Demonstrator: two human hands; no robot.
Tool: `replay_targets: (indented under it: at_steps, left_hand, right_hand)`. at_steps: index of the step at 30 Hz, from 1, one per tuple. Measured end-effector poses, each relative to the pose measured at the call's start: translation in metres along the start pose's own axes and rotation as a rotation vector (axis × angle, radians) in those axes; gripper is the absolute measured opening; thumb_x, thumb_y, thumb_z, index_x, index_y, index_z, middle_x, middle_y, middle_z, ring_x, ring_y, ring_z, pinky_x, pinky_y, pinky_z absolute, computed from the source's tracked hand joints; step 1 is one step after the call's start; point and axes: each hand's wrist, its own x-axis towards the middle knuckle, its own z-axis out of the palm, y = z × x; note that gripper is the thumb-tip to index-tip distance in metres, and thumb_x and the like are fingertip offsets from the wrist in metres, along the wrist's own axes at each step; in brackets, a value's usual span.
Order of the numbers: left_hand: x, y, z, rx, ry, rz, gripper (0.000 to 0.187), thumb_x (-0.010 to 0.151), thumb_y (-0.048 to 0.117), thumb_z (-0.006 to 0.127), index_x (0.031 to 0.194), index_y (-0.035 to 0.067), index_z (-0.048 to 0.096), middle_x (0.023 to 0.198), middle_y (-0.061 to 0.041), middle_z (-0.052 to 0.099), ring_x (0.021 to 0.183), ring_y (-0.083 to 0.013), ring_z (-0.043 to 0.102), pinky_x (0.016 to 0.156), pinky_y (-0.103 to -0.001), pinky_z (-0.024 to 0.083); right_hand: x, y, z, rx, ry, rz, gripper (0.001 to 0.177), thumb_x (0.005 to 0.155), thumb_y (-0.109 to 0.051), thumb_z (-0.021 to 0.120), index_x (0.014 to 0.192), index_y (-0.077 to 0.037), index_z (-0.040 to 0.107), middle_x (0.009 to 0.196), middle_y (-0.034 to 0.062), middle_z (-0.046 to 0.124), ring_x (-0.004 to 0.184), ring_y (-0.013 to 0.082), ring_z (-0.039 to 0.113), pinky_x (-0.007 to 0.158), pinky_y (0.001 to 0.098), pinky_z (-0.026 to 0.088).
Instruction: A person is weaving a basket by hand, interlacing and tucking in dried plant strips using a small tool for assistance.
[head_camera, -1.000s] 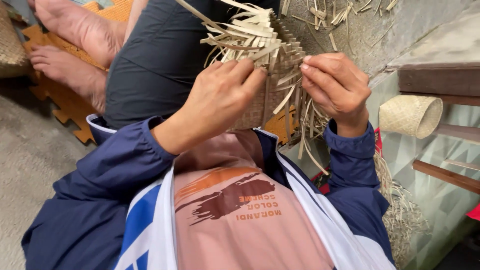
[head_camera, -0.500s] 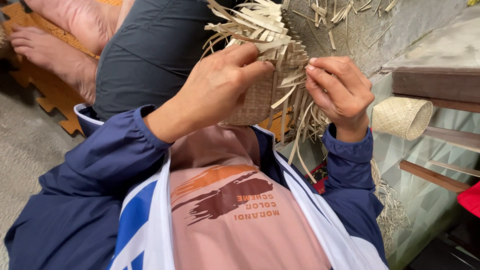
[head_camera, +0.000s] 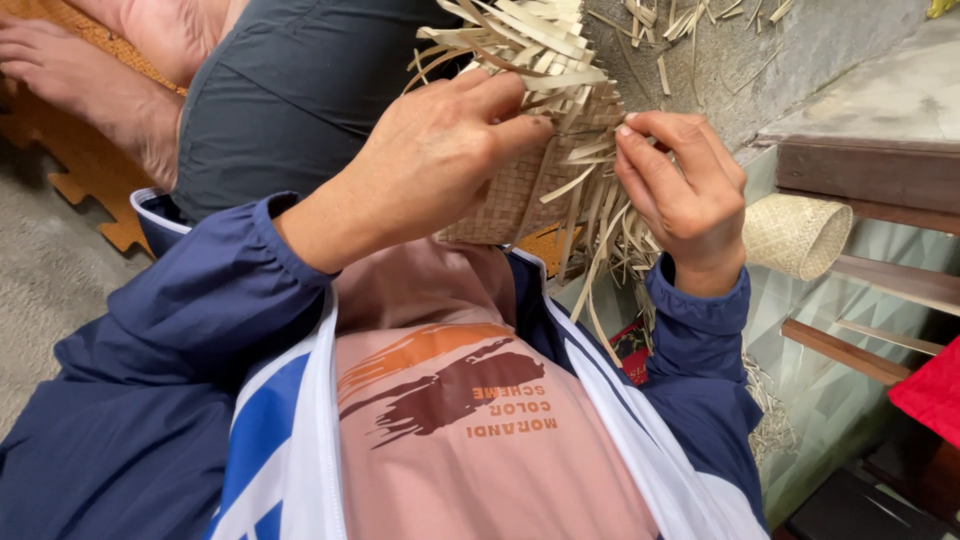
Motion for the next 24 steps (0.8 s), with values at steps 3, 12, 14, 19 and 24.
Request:
replay_targets:
  at_steps: [3,12,14,19,24]
  left_hand:
    - [0.0,-0.001,0.0,0.001,0.006,0.007,0.025,0.084,0.01,0.069,0.11,0.008,0.07,0.1,-0.008,0.057,0.085,-0.0274,0.059,0.072,-0.035,0.052]
    - [0.001,0.006,0.004,0.149,0.068,-0.006,0.018,0.091,0.021,0.067,0.108,0.014,0.07,0.101,-0.006,0.055,0.085,-0.0231,0.059,0.071,-0.033,0.051]
    - [0.004,0.017,-0.003,0.226,0.105,-0.007,0.014,0.092,0.021,0.067,0.104,0.015,0.07,0.099,-0.004,0.055,0.085,-0.0205,0.057,0.07,-0.031,0.048]
    - [0.009,0.037,-0.006,0.472,0.173,-0.001,0.006,0.088,0.018,0.069,0.091,0.013,0.068,0.093,-0.003,0.052,0.078,-0.016,0.049,0.064,-0.028,0.039]
    - [0.012,0.056,-0.005,0.622,0.166,-0.026,0.01,0.076,0.009,0.073,0.084,0.005,0.074,0.088,-0.006,0.055,0.074,-0.0143,0.04,0.06,-0.026,0.031]
  right_hand:
    - [0.0,-0.004,-0.002,-0.021,-0.028,0.023,0.017,0.088,0.021,0.084,0.103,0.017,0.077,0.112,0.0243,0.071,0.089,0.0303,0.066,0.072,0.0362,0.057]
    - [-0.004,-0.003,0.001,-0.045,0.035,0.091,0.02,0.083,0.024,0.084,0.095,0.011,0.076,0.107,0.0186,0.072,0.083,0.0264,0.064,0.072,0.0352,0.056]
    - [-0.004,-0.002,0.002,-0.032,0.046,0.099,0.02,0.083,0.025,0.083,0.095,0.011,0.076,0.107,0.019,0.072,0.082,0.0261,0.064,0.07,0.0349,0.056]
    - [0.001,-0.01,-0.001,0.048,0.086,0.16,0.02,0.083,0.026,0.082,0.096,0.013,0.076,0.105,0.0211,0.072,0.083,0.0273,0.065,0.07,0.0355,0.056]
    - [0.003,-0.012,-0.006,0.21,0.057,0.269,0.016,0.083,0.022,0.081,0.094,0.013,0.073,0.104,0.0239,0.075,0.089,0.0299,0.07,0.08,0.0377,0.058]
